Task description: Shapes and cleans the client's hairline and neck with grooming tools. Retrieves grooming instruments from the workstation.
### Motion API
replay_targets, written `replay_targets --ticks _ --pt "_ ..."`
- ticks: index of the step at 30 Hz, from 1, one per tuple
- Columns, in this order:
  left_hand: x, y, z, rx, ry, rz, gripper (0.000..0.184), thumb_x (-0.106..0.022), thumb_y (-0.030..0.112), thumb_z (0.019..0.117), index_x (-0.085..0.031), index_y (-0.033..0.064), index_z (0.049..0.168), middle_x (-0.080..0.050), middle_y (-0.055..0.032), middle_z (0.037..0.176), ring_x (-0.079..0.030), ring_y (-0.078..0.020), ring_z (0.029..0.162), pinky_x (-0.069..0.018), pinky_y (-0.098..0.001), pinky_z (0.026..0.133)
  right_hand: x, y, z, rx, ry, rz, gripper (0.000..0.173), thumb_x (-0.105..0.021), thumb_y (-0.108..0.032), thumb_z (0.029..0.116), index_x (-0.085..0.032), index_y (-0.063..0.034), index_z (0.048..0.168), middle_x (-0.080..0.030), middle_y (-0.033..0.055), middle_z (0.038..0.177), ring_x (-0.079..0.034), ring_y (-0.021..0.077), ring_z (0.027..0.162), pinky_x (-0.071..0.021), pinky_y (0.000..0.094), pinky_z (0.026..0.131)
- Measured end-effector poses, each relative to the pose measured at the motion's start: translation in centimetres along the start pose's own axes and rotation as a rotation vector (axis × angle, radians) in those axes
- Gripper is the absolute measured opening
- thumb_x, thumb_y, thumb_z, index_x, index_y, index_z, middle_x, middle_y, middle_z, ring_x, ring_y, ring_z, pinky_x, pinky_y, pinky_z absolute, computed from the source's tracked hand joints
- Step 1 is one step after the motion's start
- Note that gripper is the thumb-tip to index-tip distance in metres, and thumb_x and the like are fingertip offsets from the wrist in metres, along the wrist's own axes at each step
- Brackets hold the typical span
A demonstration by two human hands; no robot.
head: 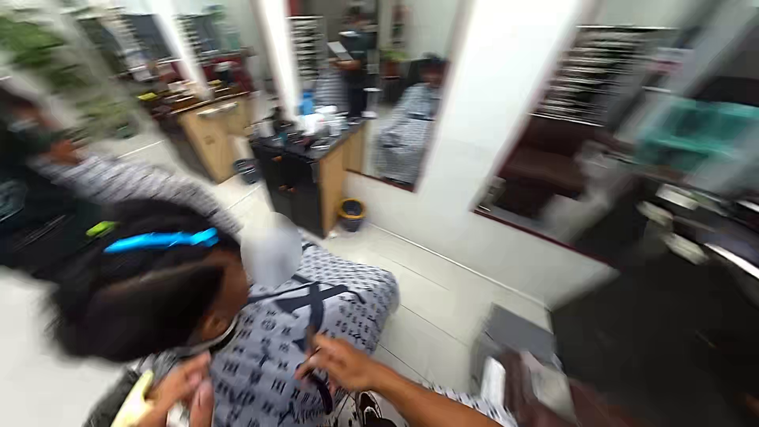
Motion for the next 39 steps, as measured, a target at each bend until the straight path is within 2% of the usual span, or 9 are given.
replay_targets --ticks 4,9,15,20,23,26,28,31,39 --pt "2.7 -1.2 0.4 0.099 0.466 0.385 0.023 -0.069 0.021 0.0972 -0.071 -0.0004 0.107 -0.070 -0.0113 0.121 -0.066 -0.0071 0.110 -0.0568 -0.0204 0.080 4.5 -2.2 1.0 0.267 -0.152 0.462 0.025 -0.049 -0.034 0.1080 -0.065 -0.0188 0.119 -0.077 0.0054 0.109 -0.075 0.0214 0.101 -0.0572 0.0428 0.100" --pt "-0.3 -2.7 1.4 0.305 0.479 0.602 0.025 -0.075 0.024 0.0916 -0.077 0.0001 0.099 -0.072 -0.0163 0.100 -0.068 -0.0136 0.088 -0.0542 -0.0259 0.070 7.4 -9.4 2.4 0.417 -0.561 0.942 0.023 -0.050 -0.021 0.1081 -0.061 -0.0184 0.129 -0.078 0.0125 0.105 -0.078 0.0295 0.091 -0.0658 0.0428 0.079" --pt "-2.5 -3.0 2.2 0.443 0.449 0.695 0.023 -0.076 0.030 0.0908 -0.080 0.0084 0.096 -0.076 -0.0113 0.090 -0.073 -0.0252 0.086 -0.0556 -0.0513 0.080 4.7 -9.9 5.8 0.503 -0.560 0.449 0.018 -0.047 -0.023 0.1102 -0.054 -0.0190 0.127 -0.077 0.0046 0.109 -0.074 0.0132 0.081 -0.0610 0.0260 0.070" --pt "-1.7 -4.2 1.6 0.588 0.470 0.591 0.018 -0.077 0.026 0.0897 -0.078 0.0085 0.094 -0.073 -0.0058 0.083 -0.069 -0.0181 0.081 -0.0540 -0.0457 0.079 4.6 -11.8 6.3 0.603 -0.469 0.677 0.019 -0.050 -0.021 0.1087 -0.057 -0.0208 0.126 -0.076 0.0111 0.111 -0.076 0.0285 0.097 -0.0627 0.0415 0.089" --pt "-1.5 -4.9 1.1 0.664 0.457 0.482 0.016 -0.081 0.022 0.0869 -0.076 0.0086 0.093 -0.072 -0.0028 0.084 -0.068 -0.0144 0.082 -0.0539 -0.0420 0.081 3.7 -13.1 6.5 0.504 -0.487 0.820 0.020 -0.051 -0.021 0.1080 -0.054 -0.0228 0.127 -0.073 0.0157 0.122 -0.077 0.0326 0.092 -0.0658 0.0390 0.074" --pt "-1.3 -5.2 0.9 0.705 0.442 0.433 0.018 -0.082 0.023 0.0855 -0.076 0.0086 0.094 -0.072 -0.0020 0.085 -0.068 -0.0135 0.083 -0.0542 -0.0408 0.082 1.5 -11.6 8.6 0.356 -0.488 0.428 0.014 -0.043 -0.012 0.1089 -0.044 -0.0111 0.123 -0.074 0.0078 0.118 -0.076 0.0174 0.085 -0.0601 0.0278 0.061" --pt "-1.1 -5.3 0.8 0.729 0.442 0.394 0.017 -0.082 0.021 0.0853 -0.075 0.0079 0.095 -0.072 -0.0022 0.085 -0.068 -0.0123 0.083 -0.0536 -0.0390 0.082 1.1 -10.3 10.6 0.220 -0.359 0.107 0.020 -0.046 -0.007 0.1063 -0.054 0.0019 0.122 -0.075 0.0056 0.107 -0.073 0.0123 0.086 -0.0610 0.0287 0.072" --pt "-0.8 -5.7 0.7 0.748 0.447 0.329 0.015 -0.083 0.016 0.0849 -0.074 0.0069 0.094 -0.072 -0.0013 0.084 -0.067 -0.0087 0.079 -0.0553 -0.0325 0.079 1.4 -9.0 12.9 0.154 -0.179 -0.235 0.022 -0.060 -0.013 0.1026 -0.071 0.0005 0.117 -0.075 0.0071 0.103 -0.072 0.0080 0.088 -0.0593 0.0253 0.083" --pt "-0.5 -6.1 0.2 0.747 0.440 0.298 0.017 -0.084 0.017 0.0839 -0.074 0.0076 0.093 -0.071 0.0000 0.083 -0.067 -0.0075 0.077 -0.0553 -0.0306 0.076 0.8 -9.8 13.9 0.451 0.050 -0.704 0.014 -0.072 -0.013 0.0936 -0.079 -0.0020 0.099 -0.075 0.0153 0.100 -0.073 0.0286 0.093 -0.0585 0.0464 0.086"
Point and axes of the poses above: each hand's wrist, its own z-axis towards the middle knuckle, its own x-axis out of the back of the hand, y = z × x, the point moved 6 cm from there along z, towards the middle knuckle
